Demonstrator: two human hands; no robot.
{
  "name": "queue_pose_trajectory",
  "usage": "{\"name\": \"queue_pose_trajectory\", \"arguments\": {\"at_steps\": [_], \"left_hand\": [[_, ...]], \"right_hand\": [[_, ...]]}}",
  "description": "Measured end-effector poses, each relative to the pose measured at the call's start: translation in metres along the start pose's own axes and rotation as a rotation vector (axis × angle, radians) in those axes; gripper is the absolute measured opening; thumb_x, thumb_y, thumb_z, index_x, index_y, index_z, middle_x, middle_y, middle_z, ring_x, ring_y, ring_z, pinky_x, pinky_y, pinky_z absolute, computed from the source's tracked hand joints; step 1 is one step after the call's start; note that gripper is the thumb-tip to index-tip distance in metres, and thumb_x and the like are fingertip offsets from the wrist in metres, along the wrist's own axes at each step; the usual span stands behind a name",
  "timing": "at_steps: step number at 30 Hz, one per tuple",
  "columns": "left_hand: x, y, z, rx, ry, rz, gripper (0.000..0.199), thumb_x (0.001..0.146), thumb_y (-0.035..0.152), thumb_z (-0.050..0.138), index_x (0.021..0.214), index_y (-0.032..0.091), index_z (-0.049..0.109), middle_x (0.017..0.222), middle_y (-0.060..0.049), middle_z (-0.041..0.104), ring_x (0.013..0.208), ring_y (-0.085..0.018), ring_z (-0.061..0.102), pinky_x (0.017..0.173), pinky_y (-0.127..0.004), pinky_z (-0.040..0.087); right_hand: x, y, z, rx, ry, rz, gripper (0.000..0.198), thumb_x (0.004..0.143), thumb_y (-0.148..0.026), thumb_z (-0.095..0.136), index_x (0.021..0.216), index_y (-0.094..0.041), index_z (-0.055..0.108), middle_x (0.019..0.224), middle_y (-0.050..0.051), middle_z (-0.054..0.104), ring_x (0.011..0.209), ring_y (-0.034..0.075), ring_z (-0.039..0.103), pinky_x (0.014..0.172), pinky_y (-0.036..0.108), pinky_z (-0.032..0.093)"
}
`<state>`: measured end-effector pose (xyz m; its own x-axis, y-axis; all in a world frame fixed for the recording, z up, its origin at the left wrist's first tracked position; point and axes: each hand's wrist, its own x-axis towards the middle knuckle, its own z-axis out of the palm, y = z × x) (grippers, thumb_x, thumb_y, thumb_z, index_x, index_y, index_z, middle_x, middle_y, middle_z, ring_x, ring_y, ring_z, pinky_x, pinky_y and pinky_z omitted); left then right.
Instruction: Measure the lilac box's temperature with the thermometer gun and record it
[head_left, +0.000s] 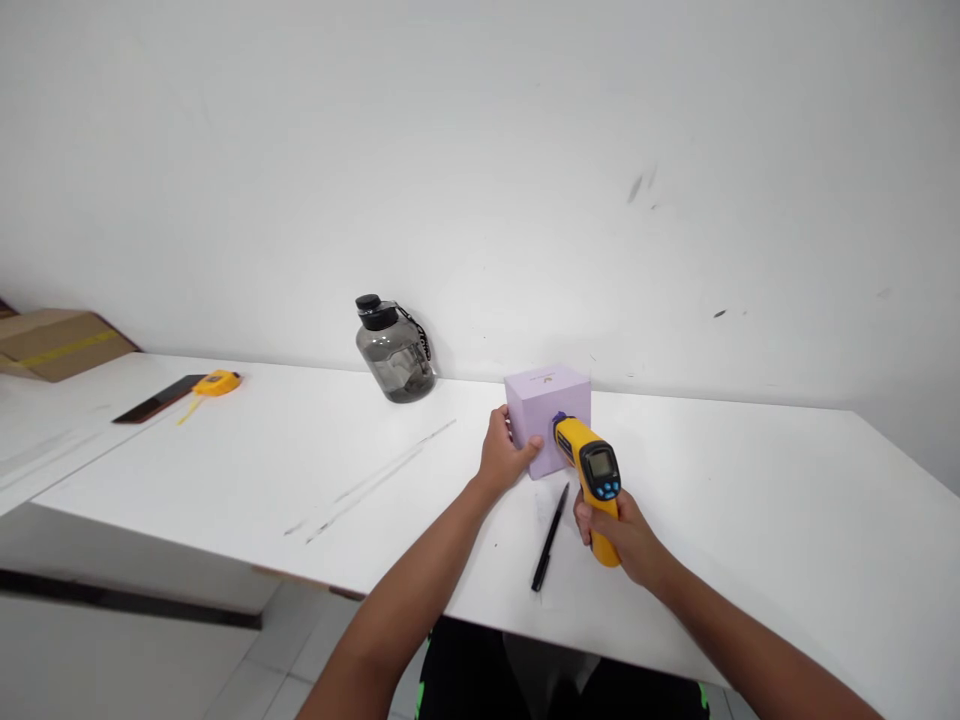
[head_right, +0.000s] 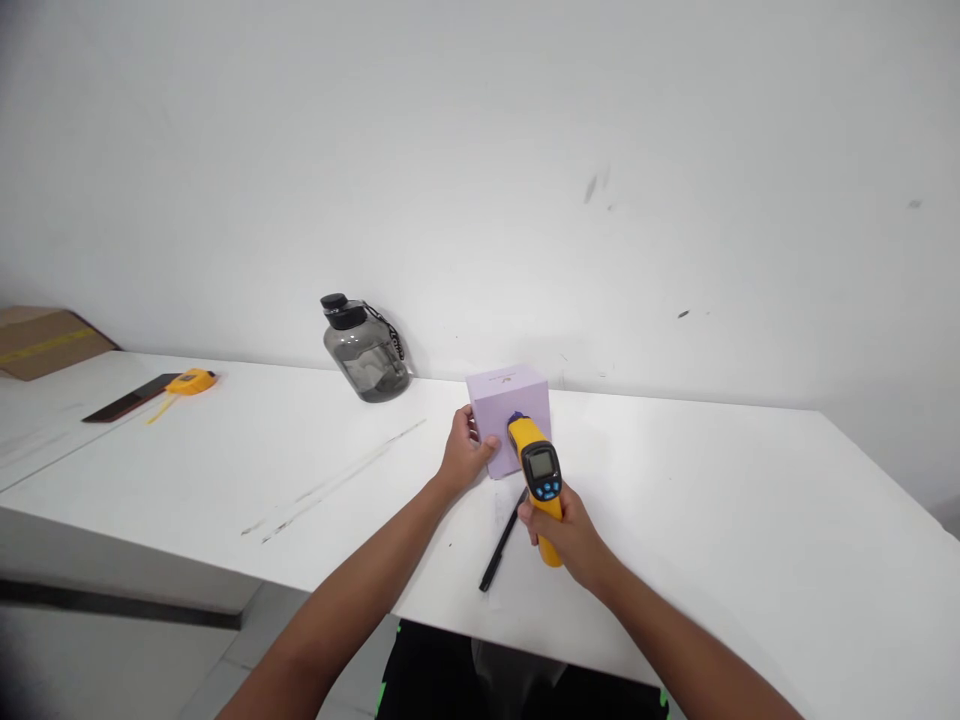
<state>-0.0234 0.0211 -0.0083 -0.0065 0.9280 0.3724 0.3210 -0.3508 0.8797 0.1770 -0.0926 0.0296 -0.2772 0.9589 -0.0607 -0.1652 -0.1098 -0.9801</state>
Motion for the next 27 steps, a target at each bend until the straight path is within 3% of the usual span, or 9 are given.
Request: {"name": "queue_pose_trajectory", "arguments": {"at_steps": [9, 21, 27], "left_hand": [[-0.0016, 0.0023, -0.0024, 0.055, -0.024, 0.063, 0.085, 0.07, 0.075, 0.071, 0.129, 0.02, 0.046, 0.121, -0.012, 0.06, 0.096, -0.024, 0.06, 0.084, -0.043, 0.052], [-0.0007, 0.001, -0.0038, 0.045, -0.051, 0.065, 0.082, 0.074, 0.074, 0.069, 0.132, 0.021, 0.045, 0.124, -0.012, 0.06, 0.099, -0.024, 0.06, 0.085, -0.043, 0.052], [-0.0012, 0.0007, -0.0031, 0.037, -0.045, 0.068, 0.081, 0.074, 0.072, 0.069, 0.133, 0.021, 0.046, 0.125, -0.012, 0.06, 0.102, -0.025, 0.062, 0.086, -0.043, 0.053]], "right_hand": [[0.0028, -0.0031, 0.0012, -0.039, 0.075, 0.073, 0.046, 0.064, -0.051, 0.087, 0.076, -0.022, 0.054, 0.066, -0.005, 0.055, 0.059, 0.012, 0.05, 0.062, 0.032, 0.042], [0.0086, 0.0006, 0.002, -0.022, 0.097, 0.105, 0.06, 0.059, -0.07, 0.087, 0.071, -0.02, 0.057, 0.064, -0.002, 0.057, 0.063, 0.015, 0.051, 0.067, 0.034, 0.04], [0.0073, 0.0016, 0.001, -0.008, 0.091, 0.138, 0.06, 0.059, -0.072, 0.086, 0.073, -0.02, 0.058, 0.064, -0.002, 0.057, 0.065, 0.016, 0.051, 0.069, 0.034, 0.04]]}}
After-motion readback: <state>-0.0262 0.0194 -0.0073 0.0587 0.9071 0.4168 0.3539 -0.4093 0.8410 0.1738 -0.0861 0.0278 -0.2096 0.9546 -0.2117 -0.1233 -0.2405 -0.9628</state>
